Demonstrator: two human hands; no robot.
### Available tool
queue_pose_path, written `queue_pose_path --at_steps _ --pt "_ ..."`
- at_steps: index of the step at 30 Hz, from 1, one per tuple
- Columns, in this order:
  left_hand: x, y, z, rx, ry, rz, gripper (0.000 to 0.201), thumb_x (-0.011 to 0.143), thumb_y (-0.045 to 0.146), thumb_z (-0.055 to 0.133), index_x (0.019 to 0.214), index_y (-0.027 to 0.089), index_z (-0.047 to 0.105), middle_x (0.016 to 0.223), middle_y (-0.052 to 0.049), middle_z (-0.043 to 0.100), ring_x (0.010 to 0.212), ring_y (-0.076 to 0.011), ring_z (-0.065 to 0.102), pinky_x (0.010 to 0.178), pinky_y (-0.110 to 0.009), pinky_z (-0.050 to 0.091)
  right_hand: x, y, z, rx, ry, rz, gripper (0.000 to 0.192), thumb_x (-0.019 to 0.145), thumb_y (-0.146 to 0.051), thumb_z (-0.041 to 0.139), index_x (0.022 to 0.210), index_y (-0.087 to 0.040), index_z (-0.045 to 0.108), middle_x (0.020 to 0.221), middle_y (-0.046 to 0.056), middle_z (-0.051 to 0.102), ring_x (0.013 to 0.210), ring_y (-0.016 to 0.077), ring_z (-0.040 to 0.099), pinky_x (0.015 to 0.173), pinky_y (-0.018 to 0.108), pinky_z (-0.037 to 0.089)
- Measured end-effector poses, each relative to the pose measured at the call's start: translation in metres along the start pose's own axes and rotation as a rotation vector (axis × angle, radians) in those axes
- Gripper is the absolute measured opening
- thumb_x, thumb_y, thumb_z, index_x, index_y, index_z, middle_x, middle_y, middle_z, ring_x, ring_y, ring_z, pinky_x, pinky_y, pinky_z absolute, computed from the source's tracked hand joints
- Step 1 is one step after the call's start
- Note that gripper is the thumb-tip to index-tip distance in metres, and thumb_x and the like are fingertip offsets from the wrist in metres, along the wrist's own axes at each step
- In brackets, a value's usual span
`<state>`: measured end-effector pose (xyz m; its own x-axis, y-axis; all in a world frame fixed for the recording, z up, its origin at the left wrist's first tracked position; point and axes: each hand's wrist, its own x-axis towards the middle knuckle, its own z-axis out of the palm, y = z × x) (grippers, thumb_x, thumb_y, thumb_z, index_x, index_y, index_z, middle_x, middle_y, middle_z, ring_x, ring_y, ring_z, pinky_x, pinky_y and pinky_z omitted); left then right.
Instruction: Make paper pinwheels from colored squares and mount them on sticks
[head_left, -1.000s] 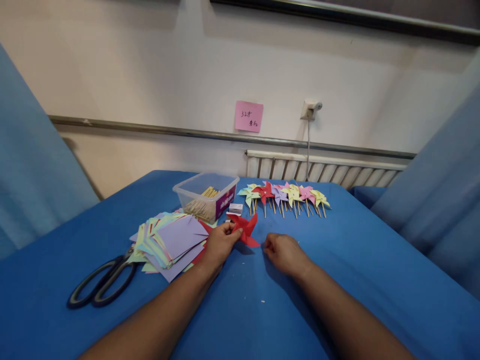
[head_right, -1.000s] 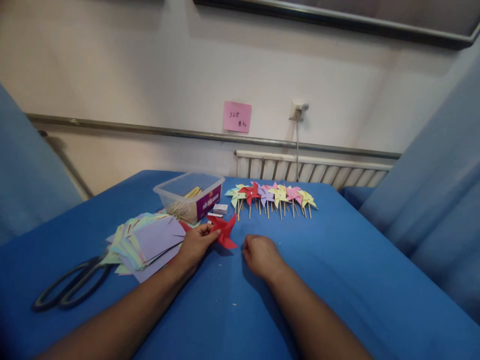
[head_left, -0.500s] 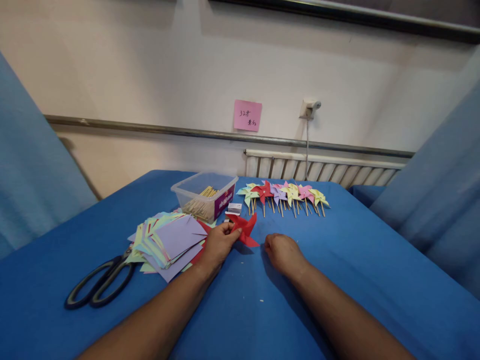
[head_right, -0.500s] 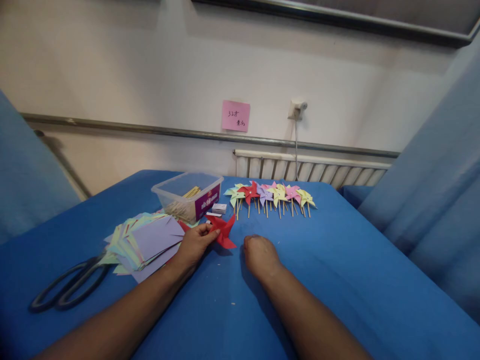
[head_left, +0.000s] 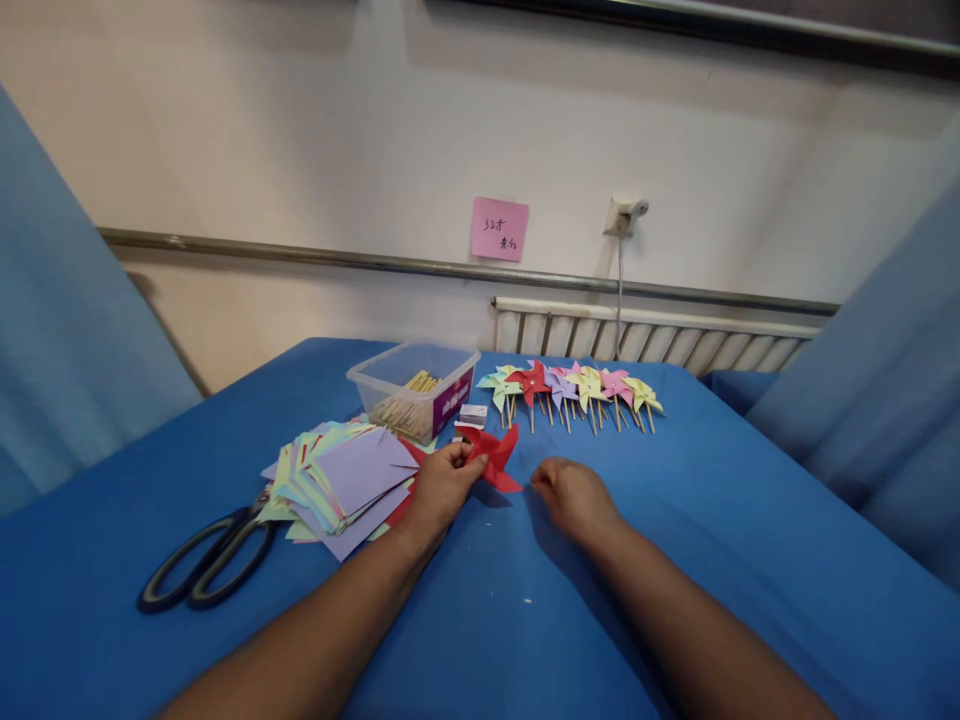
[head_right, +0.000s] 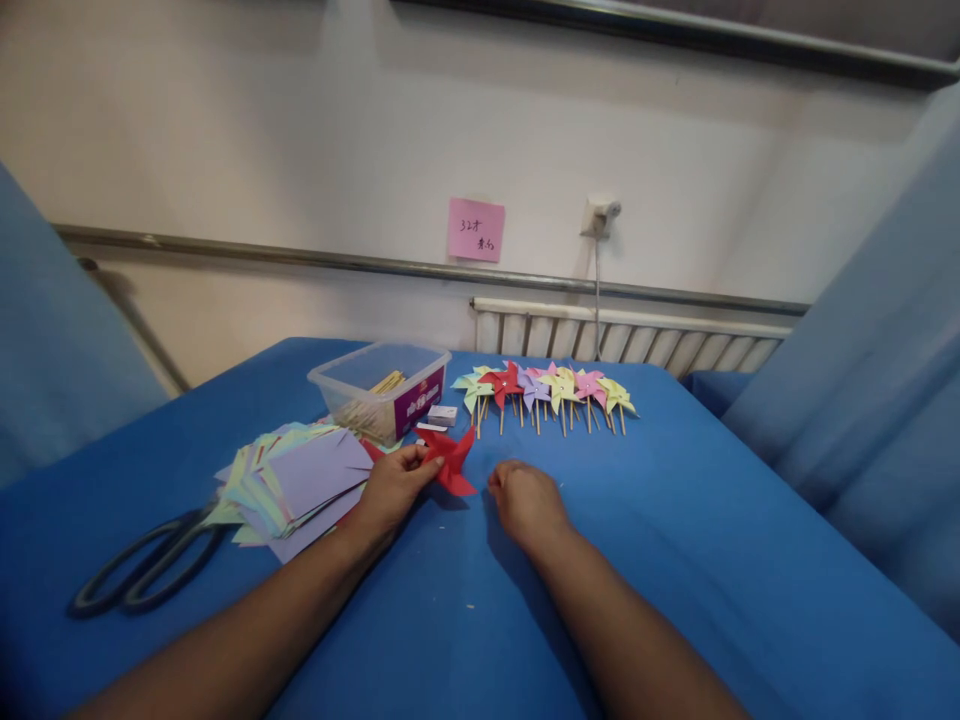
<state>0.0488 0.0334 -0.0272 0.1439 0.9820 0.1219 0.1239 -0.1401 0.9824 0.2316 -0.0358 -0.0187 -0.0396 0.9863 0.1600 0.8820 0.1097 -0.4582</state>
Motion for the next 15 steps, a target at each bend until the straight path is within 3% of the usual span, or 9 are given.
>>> queue_pose_path --at_steps 3,7,10,15 --pt "-0.004 0.004 0.002 0.089 -0.014 0.058 0.02 0.066 0.036 0.066 0.064 0.016 0.061 0.058 0.003 0.056 0.054 -0.0117 0.048 0.053 -0.023 0.034 -0.004 -0.012 0.006 0.333 0.122 -0.08 0.012 0.082 -0.02 0.055 0.084 -0.019 0.067 0.083 0.003 0.07 0.077 0.0154 0.063 0.07 0.024 0.044" --pt "-0.012 0.01 0.007 0.162 -0.071 0.104 0.019 0.069 0.035 0.063 0.067 0.017 0.063 0.062 0.001 0.06 0.059 -0.0139 0.051 0.057 -0.025 0.037 -0.005 -0.023 0.021 0.733 0.181 -0.031 0.011 0.08 -0.025 0.058 0.077 -0.018 0.066 0.072 0.002 0.068 0.064 0.0139 0.061 0.062 0.024 0.047" --pt "-0.017 0.013 0.011 0.126 -0.102 0.082 0.019 0.069 0.035 0.064 0.067 0.016 0.064 0.064 0.0 0.061 0.06 -0.0149 0.053 0.058 -0.026 0.038 -0.002 -0.021 0.026 0.872 0.19 0.031 0.012 0.078 -0.027 0.059 0.074 -0.017 0.065 0.068 0.002 0.067 0.061 0.014 0.061 0.061 0.025 0.049" --pt "-0.024 0.017 0.015 0.047 -0.092 0.016 0.021 0.067 0.037 0.065 0.063 0.017 0.062 0.061 0.001 0.057 0.057 -0.013 0.049 0.054 -0.024 0.036 0.002 -0.015 0.025 0.916 0.221 0.091 0.013 0.076 -0.028 0.06 0.074 -0.016 0.065 0.065 0.002 0.067 0.057 0.0133 0.059 0.058 0.025 0.049"
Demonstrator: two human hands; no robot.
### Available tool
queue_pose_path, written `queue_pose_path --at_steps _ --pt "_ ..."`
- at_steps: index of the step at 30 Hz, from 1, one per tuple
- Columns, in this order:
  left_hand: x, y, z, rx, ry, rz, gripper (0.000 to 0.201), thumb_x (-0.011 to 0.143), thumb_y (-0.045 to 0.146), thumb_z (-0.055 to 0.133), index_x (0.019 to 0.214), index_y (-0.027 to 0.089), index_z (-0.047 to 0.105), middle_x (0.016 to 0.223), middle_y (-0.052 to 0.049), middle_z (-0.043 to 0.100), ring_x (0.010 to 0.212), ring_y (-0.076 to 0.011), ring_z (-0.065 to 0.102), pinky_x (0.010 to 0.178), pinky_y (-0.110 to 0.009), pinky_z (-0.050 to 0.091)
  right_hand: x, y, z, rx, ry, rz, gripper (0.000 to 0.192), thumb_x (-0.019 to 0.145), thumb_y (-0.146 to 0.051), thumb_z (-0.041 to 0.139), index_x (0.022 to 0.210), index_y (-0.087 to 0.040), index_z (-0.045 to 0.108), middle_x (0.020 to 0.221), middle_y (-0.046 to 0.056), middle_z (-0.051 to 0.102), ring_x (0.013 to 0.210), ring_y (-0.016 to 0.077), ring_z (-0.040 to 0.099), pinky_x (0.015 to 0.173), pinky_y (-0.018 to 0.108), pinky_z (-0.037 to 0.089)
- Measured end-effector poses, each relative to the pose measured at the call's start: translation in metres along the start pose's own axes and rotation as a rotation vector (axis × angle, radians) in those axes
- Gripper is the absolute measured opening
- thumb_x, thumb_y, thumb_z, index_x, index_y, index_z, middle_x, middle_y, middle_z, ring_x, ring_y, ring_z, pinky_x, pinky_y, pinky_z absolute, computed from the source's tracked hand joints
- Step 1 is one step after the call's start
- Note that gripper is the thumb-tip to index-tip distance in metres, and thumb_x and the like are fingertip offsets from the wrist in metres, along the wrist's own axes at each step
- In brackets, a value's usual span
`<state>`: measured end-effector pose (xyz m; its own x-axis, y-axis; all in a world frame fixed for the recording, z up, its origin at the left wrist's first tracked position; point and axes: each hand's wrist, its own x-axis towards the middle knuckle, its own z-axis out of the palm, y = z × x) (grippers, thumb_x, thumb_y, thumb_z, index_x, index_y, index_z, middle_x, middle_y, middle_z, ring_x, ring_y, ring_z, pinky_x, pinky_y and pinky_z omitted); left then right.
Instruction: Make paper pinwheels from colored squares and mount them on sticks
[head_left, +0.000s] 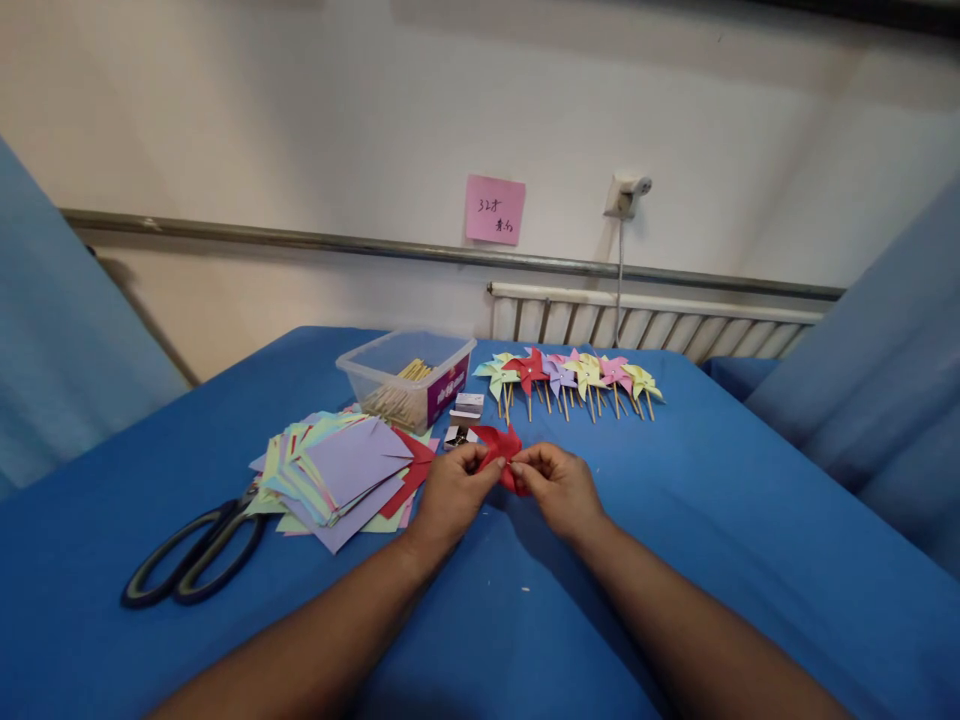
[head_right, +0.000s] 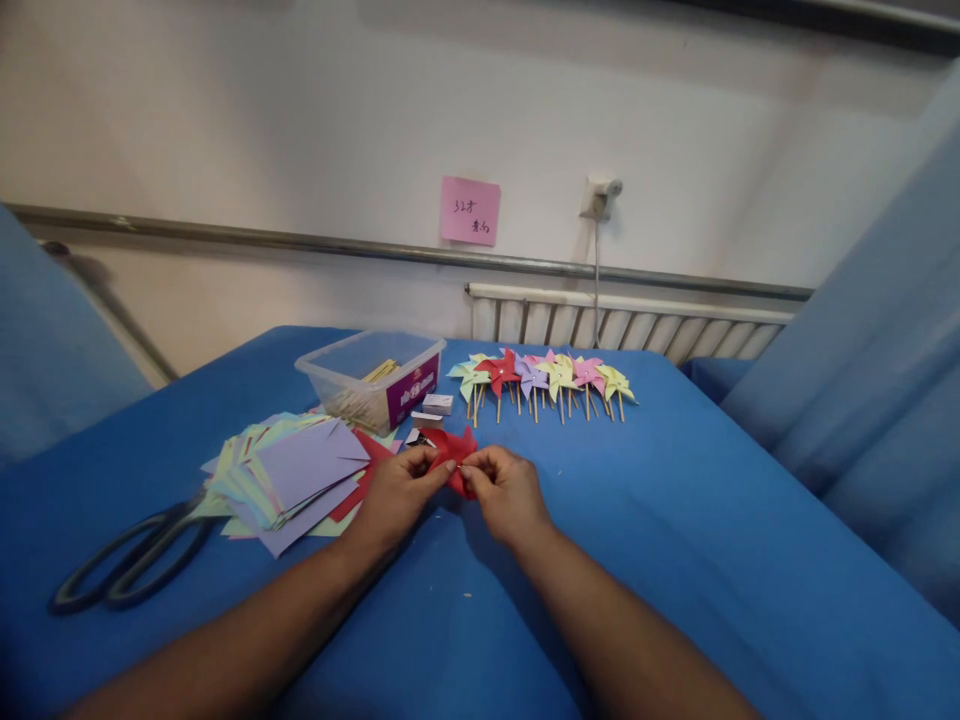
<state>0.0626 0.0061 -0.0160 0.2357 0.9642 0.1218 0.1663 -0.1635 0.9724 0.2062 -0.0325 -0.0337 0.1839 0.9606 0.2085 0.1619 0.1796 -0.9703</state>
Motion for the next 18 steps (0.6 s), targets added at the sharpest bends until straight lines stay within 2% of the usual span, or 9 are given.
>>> queue_pose_path --at_steps 5,18 --pt "-0.0032 0.0047 0.0015 -0.043 0.008 -0.031 0.023 0.065 0.037 0.067 0.059 0.017 0.059 0.055 0.004 0.05 0.052 -0.0101 0.043 0.05 -0.022 0.032 -0.0013 0.0007 -0.0004 -0.01 0.023 0.0 0.013 0.076 -0.028 0.06 0.075 -0.017 0.066 0.064 0.001 0.066 0.056 0.013 0.058 0.057 0.025 0.049" --pt "-0.0025 0.0038 0.0008 -0.087 -0.025 -0.033 0.02 0.064 0.034 0.068 0.061 0.016 0.059 0.058 0.003 0.053 0.054 -0.0105 0.045 0.052 -0.023 0.034 -0.0034 -0.0058 -0.0022 -0.024 0.046 0.003 0.013 0.076 -0.029 0.061 0.073 -0.017 0.065 0.063 0.001 0.065 0.055 0.0132 0.058 0.055 0.024 0.047"
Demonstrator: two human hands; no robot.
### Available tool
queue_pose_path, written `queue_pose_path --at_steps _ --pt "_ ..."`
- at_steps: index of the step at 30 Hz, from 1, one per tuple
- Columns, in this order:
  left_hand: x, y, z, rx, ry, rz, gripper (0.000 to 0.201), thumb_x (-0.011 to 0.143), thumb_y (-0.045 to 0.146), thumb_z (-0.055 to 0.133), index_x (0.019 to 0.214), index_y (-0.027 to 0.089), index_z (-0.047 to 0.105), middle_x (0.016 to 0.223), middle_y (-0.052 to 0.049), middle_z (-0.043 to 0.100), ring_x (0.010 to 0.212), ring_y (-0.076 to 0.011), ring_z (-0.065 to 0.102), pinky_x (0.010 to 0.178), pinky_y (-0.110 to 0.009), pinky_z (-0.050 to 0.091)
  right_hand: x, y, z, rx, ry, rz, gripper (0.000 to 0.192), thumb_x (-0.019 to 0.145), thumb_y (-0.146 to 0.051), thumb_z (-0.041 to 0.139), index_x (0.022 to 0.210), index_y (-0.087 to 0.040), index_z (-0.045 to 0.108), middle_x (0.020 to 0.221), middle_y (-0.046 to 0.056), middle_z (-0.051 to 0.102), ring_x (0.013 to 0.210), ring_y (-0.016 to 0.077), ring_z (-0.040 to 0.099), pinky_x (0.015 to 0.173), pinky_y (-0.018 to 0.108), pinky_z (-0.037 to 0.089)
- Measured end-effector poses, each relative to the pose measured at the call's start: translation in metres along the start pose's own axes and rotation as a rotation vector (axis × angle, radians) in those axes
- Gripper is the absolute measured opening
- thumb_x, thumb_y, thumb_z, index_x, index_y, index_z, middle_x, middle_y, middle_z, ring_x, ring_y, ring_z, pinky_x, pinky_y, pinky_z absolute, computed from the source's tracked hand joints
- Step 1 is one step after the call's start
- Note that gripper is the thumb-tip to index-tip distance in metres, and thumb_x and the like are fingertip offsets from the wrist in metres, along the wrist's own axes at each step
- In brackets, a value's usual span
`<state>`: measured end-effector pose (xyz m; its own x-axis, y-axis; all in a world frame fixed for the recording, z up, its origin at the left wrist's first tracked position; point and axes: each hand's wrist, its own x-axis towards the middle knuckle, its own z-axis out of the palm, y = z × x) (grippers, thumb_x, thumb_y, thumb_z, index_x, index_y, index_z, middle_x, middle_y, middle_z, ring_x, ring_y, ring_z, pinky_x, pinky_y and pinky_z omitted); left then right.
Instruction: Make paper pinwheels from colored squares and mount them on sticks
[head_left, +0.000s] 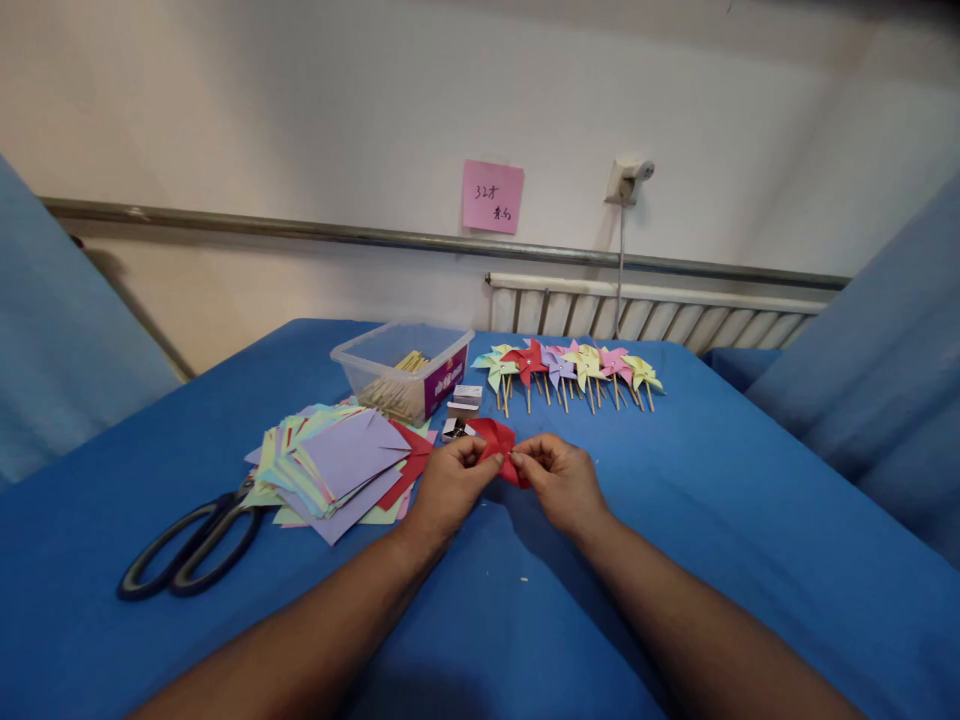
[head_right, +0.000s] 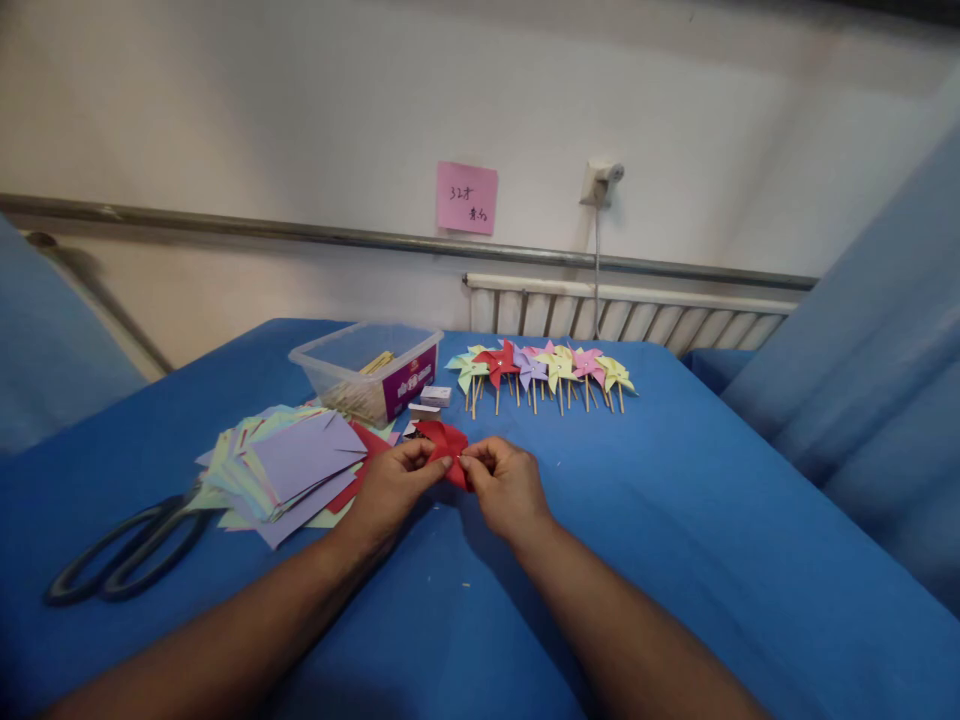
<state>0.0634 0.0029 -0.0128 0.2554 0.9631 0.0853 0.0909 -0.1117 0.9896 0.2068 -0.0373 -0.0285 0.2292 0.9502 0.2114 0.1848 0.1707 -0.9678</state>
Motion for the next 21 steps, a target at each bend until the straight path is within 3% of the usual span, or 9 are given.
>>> queue_pose_path --at_steps 12,21 --pt "-0.0019 0.0012 0.0029 -0.141 0.033 -0.148 0.024 0.061 0.035 0.07 0.058 0.017 0.055 0.052 0.003 0.051 0.048 -0.009 0.043 0.048 -0.023 0.031 -0.0035 -0.0023 0.0017 -0.025 0.022 -0.043 0.012 0.077 -0.027 0.058 0.075 -0.017 0.065 0.063 0.0 0.064 0.055 0.0122 0.056 0.056 0.024 0.047" --pt "-0.0055 0.0062 0.0036 -0.029 0.059 -0.067 0.02 0.064 0.033 0.066 0.06 0.016 0.056 0.054 0.004 0.05 0.05 -0.0087 0.04 0.049 -0.022 0.03 -0.0054 -0.0051 0.0016 -0.054 0.029 -0.084 0.01 0.078 -0.024 0.059 0.075 -0.017 0.065 0.064 0.0 0.065 0.057 0.0126 0.059 0.056 0.023 0.046"
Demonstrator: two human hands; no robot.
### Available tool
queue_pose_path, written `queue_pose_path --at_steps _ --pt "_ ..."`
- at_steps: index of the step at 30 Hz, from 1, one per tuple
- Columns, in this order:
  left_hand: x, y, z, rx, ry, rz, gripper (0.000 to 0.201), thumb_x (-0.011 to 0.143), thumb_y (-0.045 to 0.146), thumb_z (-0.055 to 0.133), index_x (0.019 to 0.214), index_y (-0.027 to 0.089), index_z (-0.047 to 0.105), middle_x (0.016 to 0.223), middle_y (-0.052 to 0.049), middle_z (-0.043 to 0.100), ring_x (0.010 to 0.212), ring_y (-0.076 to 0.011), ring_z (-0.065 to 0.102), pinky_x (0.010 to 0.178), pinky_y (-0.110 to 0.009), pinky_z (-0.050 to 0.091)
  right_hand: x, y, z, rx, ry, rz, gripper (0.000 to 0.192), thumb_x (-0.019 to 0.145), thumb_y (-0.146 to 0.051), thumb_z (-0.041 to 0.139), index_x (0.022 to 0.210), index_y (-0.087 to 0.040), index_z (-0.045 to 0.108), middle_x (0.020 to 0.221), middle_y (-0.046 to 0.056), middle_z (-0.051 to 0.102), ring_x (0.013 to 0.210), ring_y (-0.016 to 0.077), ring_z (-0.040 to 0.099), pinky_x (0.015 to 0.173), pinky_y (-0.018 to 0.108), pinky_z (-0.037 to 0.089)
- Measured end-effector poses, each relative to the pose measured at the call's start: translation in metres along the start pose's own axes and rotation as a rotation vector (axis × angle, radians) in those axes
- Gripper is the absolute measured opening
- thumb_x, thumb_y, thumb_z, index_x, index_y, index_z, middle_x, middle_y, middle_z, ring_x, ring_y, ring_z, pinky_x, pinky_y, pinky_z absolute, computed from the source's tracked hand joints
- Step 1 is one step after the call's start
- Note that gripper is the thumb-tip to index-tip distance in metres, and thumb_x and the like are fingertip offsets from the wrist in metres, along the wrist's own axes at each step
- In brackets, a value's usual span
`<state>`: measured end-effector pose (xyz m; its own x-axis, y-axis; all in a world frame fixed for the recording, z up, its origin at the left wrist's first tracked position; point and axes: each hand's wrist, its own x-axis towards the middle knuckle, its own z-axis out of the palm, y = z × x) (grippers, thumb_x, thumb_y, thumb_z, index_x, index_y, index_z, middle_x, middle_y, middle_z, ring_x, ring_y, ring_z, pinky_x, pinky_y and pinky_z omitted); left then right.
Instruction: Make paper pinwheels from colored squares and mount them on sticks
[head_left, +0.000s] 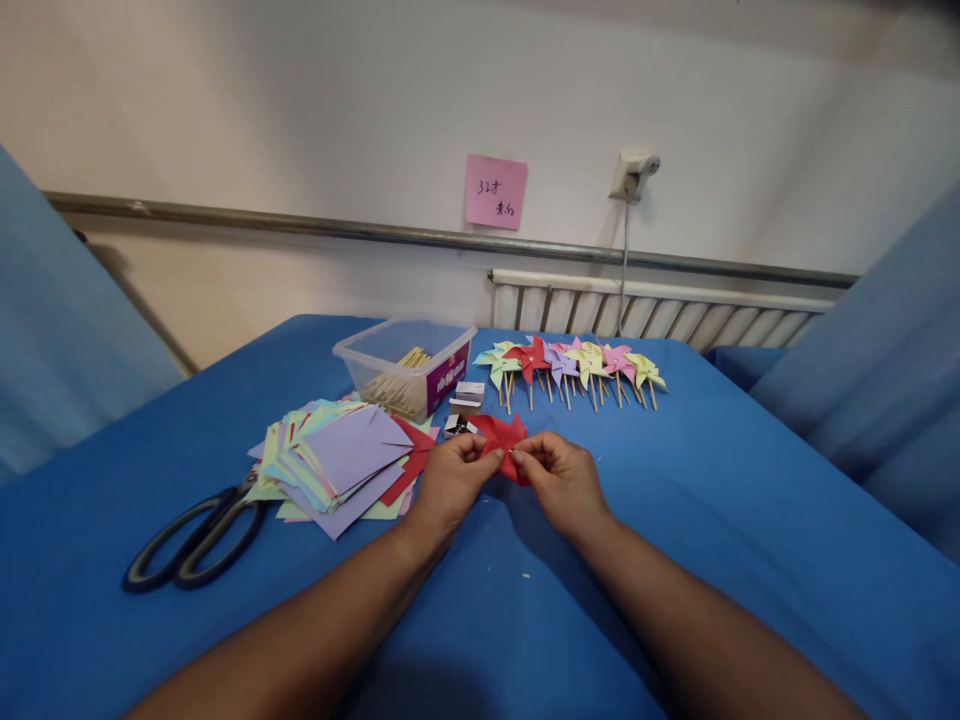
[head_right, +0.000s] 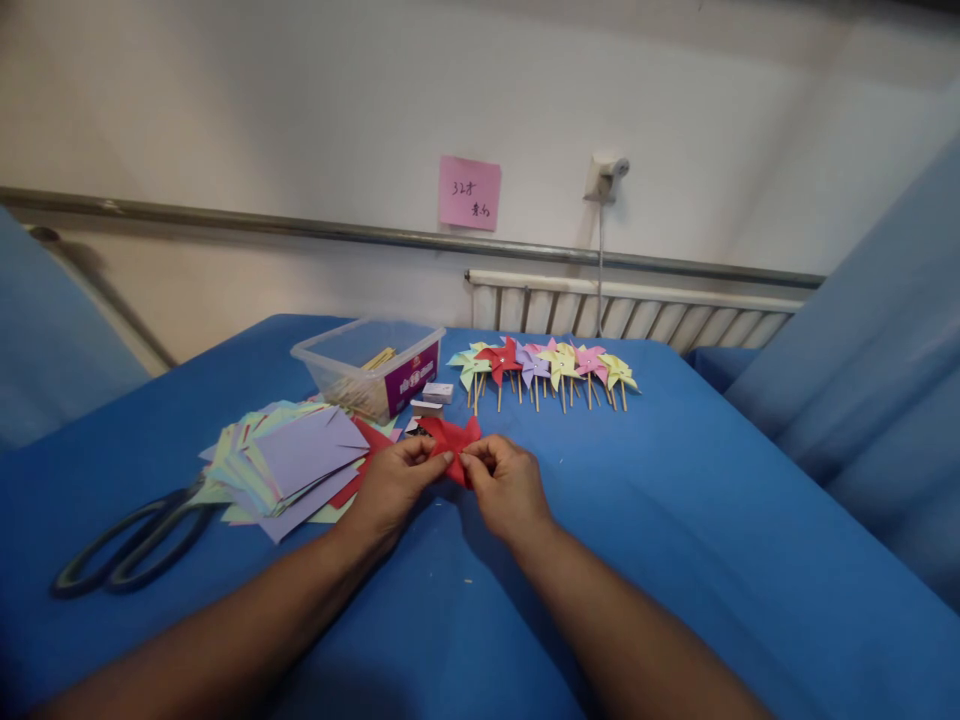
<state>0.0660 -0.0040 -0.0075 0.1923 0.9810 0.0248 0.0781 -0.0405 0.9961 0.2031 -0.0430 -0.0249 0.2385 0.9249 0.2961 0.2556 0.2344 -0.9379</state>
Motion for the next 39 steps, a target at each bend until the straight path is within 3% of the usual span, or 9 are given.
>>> queue_pose_path --at_steps 12,32,39 --pt "0.0006 -0.0033 -0.0019 0.181 -0.018 0.138 0.021 0.069 0.033 0.063 0.06 0.016 0.053 0.056 0.005 0.046 0.055 -0.0093 0.04 0.052 -0.022 0.031 -0.0003 0.001 0.0001 0.009 0.001 0.003 0.01 0.078 -0.025 0.059 0.075 -0.017 0.065 0.065 0.0 0.065 0.058 0.0133 0.059 0.056 0.024 0.046" --pt "-0.0035 -0.0012 -0.0041 0.28 -0.034 0.243 0.016 0.075 0.03 0.059 0.066 0.017 0.058 0.061 0.003 0.054 0.058 -0.0115 0.047 0.055 -0.023 0.036 -0.002 -0.0009 0.0015 -0.002 0.011 -0.002 0.011 0.079 -0.027 0.059 0.076 -0.018 0.065 0.067 0.001 0.067 0.059 0.0146 0.06 0.057 0.026 0.047" --pt "-0.0085 0.005 -0.0053 0.417 -0.016 0.325 0.013 0.078 0.028 0.056 0.072 0.017 0.061 0.065 0.003 0.058 0.062 -0.0119 0.05 0.06 -0.023 0.038 -0.0025 -0.0024 0.0006 -0.022 0.007 -0.012 0.012 0.08 -0.027 0.058 0.075 -0.018 0.064 0.067 0.001 0.066 0.06 0.0148 0.061 0.058 0.026 0.047"
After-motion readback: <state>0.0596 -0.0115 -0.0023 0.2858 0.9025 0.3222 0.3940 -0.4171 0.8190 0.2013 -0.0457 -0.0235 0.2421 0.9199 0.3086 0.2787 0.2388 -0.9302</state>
